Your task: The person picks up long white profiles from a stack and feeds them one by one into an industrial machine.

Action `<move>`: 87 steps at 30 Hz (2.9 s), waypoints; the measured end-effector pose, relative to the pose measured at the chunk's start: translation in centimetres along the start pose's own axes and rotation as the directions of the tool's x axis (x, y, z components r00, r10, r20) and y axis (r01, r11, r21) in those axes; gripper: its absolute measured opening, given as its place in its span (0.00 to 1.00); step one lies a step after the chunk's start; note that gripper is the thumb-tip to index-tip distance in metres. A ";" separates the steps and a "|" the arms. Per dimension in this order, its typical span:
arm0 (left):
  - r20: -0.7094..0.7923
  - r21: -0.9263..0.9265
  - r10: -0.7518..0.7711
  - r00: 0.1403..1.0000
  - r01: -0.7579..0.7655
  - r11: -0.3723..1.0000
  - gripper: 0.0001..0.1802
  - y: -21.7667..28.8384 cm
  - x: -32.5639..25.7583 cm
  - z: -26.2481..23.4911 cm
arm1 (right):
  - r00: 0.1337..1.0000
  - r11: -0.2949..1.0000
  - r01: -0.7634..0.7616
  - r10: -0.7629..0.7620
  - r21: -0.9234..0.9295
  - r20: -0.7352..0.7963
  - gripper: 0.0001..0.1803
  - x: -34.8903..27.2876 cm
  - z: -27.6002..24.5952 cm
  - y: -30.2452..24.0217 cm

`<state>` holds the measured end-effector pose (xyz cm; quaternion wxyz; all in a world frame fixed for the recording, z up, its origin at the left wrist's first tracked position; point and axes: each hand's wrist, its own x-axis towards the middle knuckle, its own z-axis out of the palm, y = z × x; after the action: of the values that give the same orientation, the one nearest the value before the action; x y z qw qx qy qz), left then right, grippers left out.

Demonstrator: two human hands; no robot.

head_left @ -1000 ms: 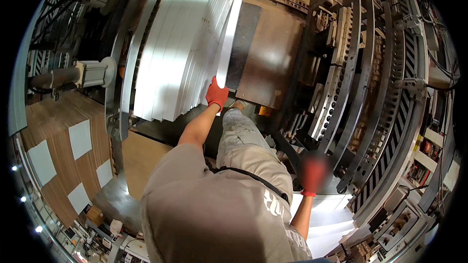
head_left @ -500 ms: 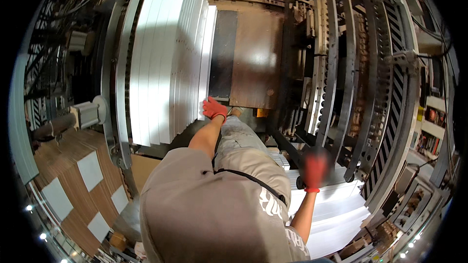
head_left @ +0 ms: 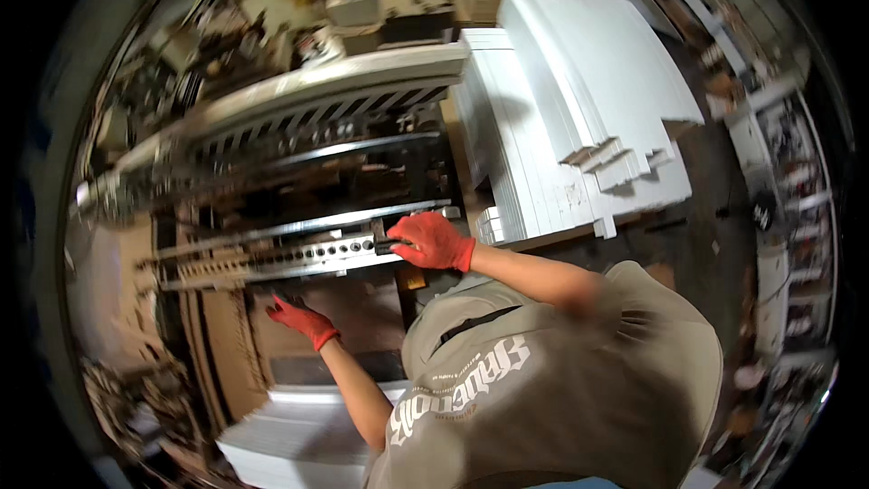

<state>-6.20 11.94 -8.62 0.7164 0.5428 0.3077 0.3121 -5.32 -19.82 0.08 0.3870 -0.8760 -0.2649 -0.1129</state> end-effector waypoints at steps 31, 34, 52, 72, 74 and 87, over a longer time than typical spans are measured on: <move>0.017 -0.007 -0.068 0.998 0.068 0.998 0.29 -0.7 -5.4 12.0 | 0.215 -0.248 -0.869 0.590 -0.428 -0.778 0.21 -14.6 -22.9 36.8; -0.097 0.037 -0.077 0.992 0.081 0.996 0.27 -2.0 -4.6 11.1 | 0.193 -0.200 -0.886 0.662 -0.419 -0.724 0.22 -13.8 -24.1 36.1; 0.111 0.952 0.461 0.880 -0.227 0.204 0.47 1.6 -7.5 11.5 | 0.650 0.467 -0.280 0.736 0.839 -0.193 0.13 -10.1 -24.9 24.1; 0.929 -0.139 0.350 0.122 -0.760 0.635 0.32 11.1 -16.5 16.1 | 0.562 0.348 0.630 0.413 0.694 -0.717 0.30 6.5 -28.9 2.8; 0.967 0.115 0.052 0.249 -0.610 0.784 0.26 11.7 -12.6 12.5 | 0.484 0.396 0.627 0.477 0.671 -0.733 0.26 4.3 -32.6 4.6; 0.746 -0.414 -0.199 0.635 0.677 0.609 0.33 10.5 4.7 -0.4 | -0.078 0.827 -0.237 0.507 0.510 -0.858 0.14 -0.4 -24.4 23.1</move>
<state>-4.80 18.08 1.02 0.9742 0.2206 0.0473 -0.0024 7.21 -50.88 2.08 0.5585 -0.5465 0.3164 -0.5378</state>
